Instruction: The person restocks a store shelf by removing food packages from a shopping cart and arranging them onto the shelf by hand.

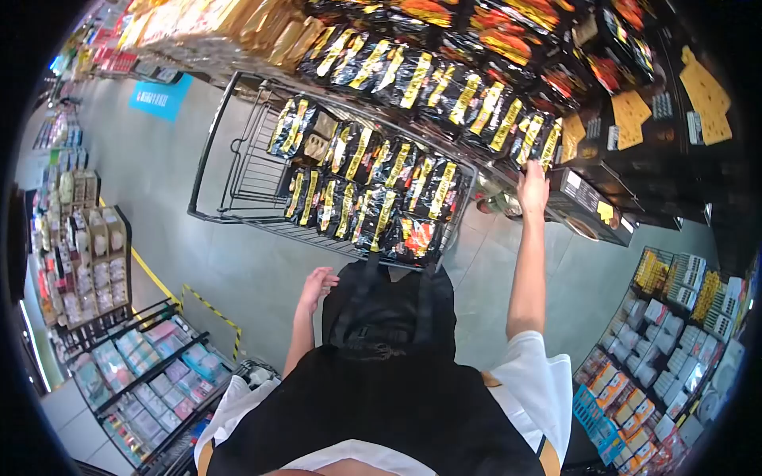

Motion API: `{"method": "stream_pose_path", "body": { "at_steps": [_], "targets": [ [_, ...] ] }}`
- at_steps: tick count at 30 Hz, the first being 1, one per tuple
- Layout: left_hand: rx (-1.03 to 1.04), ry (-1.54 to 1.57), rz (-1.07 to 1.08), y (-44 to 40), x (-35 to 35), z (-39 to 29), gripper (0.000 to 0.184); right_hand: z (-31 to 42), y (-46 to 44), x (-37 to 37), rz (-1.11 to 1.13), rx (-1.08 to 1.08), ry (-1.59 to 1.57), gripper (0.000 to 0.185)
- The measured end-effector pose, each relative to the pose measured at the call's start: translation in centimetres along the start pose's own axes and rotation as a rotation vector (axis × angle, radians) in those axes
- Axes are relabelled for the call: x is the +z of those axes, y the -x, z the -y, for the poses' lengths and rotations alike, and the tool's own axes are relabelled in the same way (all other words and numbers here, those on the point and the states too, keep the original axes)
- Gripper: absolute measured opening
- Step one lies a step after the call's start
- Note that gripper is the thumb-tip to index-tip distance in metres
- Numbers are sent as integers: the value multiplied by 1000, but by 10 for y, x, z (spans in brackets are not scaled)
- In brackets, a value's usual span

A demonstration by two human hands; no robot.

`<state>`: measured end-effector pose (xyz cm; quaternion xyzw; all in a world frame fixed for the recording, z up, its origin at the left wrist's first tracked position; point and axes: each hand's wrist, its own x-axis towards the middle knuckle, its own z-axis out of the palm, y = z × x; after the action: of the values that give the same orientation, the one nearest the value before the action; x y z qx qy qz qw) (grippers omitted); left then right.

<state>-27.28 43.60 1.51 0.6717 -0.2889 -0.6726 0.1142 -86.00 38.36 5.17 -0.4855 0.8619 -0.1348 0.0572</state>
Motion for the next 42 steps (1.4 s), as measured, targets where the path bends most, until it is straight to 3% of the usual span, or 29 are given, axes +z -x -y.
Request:
{"method": "stream_pose_path", "body": {
  "at_steps": [3,4,6,11,13,18,23,27,30,31,33,38,42],
  "targets": [
    [10,49,25,-19,-31,-3,29,35,46,3,-242,-12,-133,35],
    [12,31,53,-25,-40,-3,30,63,69,-5,-224,79,-255,36],
    [19,22,92,-41,-54,-9,30,86,116,7,-119,219,-277,36],
    [40,-72,207,-71,-91,-17,29,137,255,54,213,282,-581,16],
    [60,-94,205,-80,-100,-26,28,160,302,76,314,269,-440,17],
    [112,-176,241,-91,-108,-39,25,193,367,101,500,310,-732,23],
    [121,-319,304,-83,-105,-36,24,163,395,89,289,390,-726,22],
    [193,-590,520,-77,-105,-12,24,160,433,66,-157,607,-904,26],
    [262,-752,576,-59,-117,-4,24,158,483,88,-188,760,-1015,28],
    [301,-670,578,-62,-128,9,22,148,504,103,-188,775,-1034,28],
    [330,-613,565,-51,-165,25,21,145,557,147,172,680,-519,36],
    [377,-594,506,-48,-230,36,18,195,637,215,451,803,-721,40],
    [289,-513,402,-58,-270,33,18,250,623,231,608,784,-709,32]
  ]
}}
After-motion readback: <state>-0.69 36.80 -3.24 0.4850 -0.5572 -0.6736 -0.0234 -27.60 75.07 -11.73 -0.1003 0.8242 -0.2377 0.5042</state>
